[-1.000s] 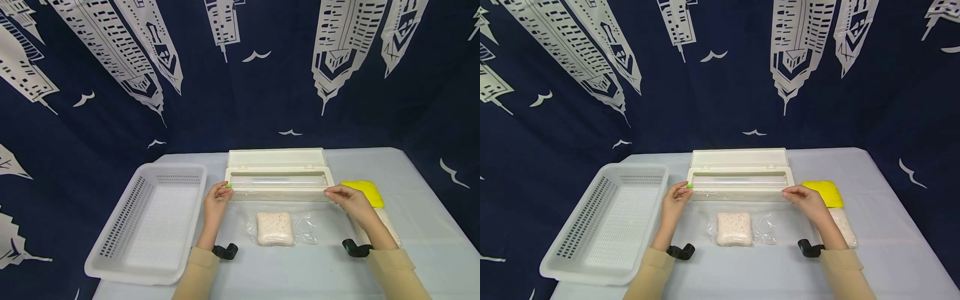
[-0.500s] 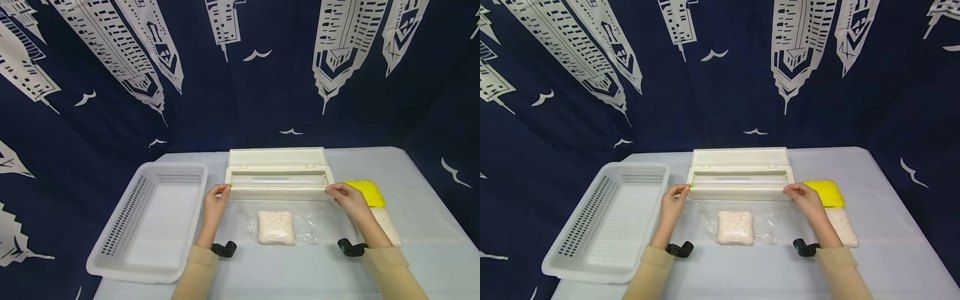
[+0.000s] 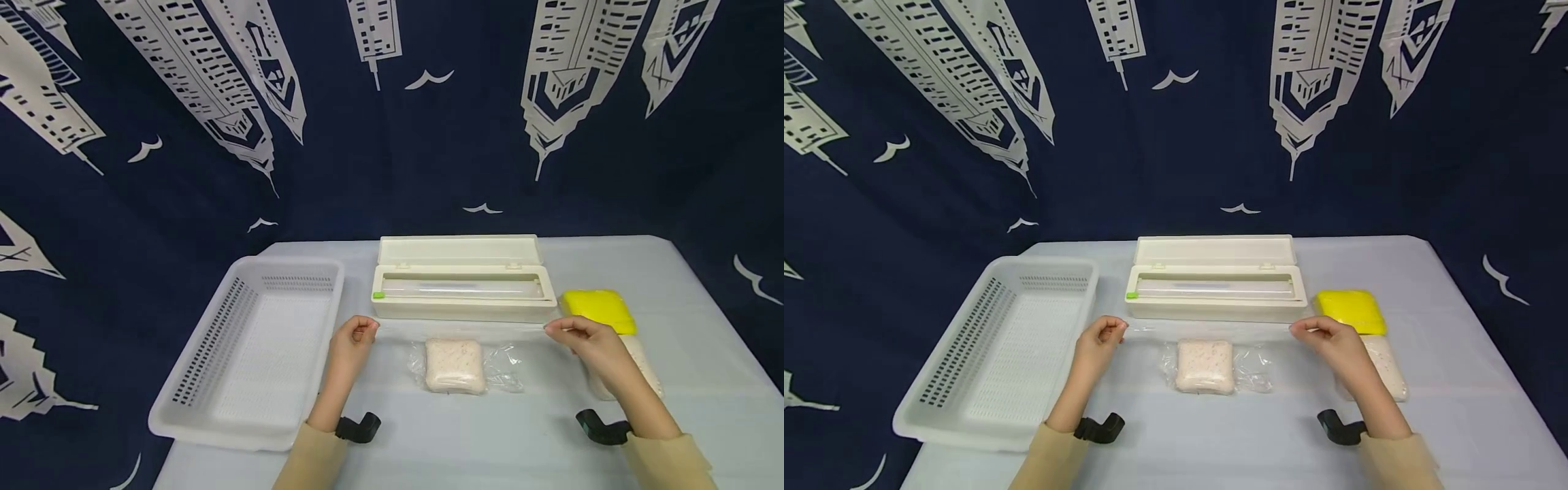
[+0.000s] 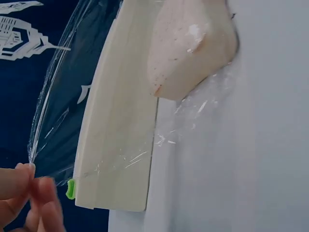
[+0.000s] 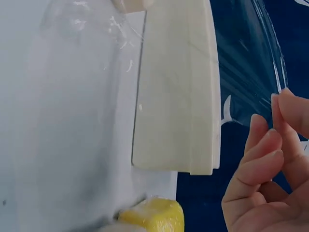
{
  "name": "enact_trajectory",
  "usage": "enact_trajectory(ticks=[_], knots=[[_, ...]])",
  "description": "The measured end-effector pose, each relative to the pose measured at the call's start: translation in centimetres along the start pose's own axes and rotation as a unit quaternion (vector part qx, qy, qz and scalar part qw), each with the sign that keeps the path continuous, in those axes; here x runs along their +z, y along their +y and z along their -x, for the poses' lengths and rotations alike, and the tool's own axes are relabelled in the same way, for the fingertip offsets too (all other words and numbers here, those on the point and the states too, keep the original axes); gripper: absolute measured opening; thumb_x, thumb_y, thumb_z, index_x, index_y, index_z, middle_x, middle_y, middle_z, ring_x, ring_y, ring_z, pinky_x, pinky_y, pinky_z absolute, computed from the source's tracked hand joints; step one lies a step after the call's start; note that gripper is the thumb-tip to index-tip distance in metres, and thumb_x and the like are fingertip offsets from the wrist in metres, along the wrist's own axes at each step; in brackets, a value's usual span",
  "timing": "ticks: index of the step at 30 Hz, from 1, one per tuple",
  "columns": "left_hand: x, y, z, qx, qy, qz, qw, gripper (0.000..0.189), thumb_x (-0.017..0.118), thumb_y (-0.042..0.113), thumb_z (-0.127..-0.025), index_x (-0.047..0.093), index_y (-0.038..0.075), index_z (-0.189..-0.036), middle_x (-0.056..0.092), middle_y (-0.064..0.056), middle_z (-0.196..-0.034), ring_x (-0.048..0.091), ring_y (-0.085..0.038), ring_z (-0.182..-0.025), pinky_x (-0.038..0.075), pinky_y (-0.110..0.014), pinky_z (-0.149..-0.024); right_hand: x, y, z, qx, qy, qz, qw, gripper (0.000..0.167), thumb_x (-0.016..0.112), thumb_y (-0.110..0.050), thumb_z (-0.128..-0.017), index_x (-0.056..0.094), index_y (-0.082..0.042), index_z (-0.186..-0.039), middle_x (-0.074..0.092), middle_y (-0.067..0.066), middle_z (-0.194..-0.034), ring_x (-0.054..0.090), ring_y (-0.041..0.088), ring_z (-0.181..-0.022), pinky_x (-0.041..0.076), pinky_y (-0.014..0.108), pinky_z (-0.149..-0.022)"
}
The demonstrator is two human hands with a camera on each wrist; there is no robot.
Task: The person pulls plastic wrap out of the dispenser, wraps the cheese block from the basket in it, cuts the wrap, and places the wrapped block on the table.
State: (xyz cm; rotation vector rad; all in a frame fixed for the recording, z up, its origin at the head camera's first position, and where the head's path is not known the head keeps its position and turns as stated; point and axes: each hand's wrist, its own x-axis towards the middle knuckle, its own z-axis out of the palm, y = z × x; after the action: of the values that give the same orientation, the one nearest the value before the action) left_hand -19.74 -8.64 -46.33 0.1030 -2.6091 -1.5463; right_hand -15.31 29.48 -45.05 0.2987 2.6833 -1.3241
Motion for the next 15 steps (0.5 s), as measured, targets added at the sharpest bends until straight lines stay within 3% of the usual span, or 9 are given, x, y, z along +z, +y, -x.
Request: enact_trajectory(ticks=[6, 10, 15], knots=[[-0.4, -0.6, 2.1, -0.008, -0.064, 0.015, 0.9978, 0.011, 0.062, 0.008, -0.096, 0.064, -0.002, -0.092, 0.074, -0.014, -0.084, 0.07, -0.017, -0.073, 0.052, -0.021, -0.064, 0.0, 1.1, 1.9, -0.008, -0.017, 0.034, 0.9992, 0.039, 0.068, -0.039, -0.092, 0.072, -0.004, -0.11, 0.069, 0.005, -0.098, 0.052, 0.009, -0.08, 0.045, 0.025, -0.065], [-0.8, -1.0, 3.3, -0.019, -0.085, 0.005, 0.9962, 0.009, 0.061, 0.007, -0.095, 0.064, -0.002, -0.094, 0.073, -0.011, -0.083, 0.069, -0.016, -0.074, 0.051, -0.02, -0.063, 0.4, 1.8, 3.0, -0.025, -0.031, 0.044, 0.9982, 0.032, 0.071, -0.033, -0.091, 0.073, -0.005, -0.106, 0.067, 0.005, -0.092, 0.05, 0.012, -0.074, 0.044, 0.024, -0.061], [-1.2, -2.2, 4.4, -0.023, -0.107, 0.016, 0.9938, 0.01, 0.062, 0.003, -0.093, 0.063, -0.003, -0.1, 0.072, -0.011, -0.083, 0.069, -0.016, -0.074, 0.053, -0.02, -0.063, 0.9, 2.8, 3.6, -0.042, -0.07, 0.033, 0.9961, 0.028, 0.072, -0.027, -0.09, 0.072, -0.003, -0.104, 0.071, 0.006, -0.096, 0.058, 0.008, -0.076, 0.05, 0.023, -0.065]])
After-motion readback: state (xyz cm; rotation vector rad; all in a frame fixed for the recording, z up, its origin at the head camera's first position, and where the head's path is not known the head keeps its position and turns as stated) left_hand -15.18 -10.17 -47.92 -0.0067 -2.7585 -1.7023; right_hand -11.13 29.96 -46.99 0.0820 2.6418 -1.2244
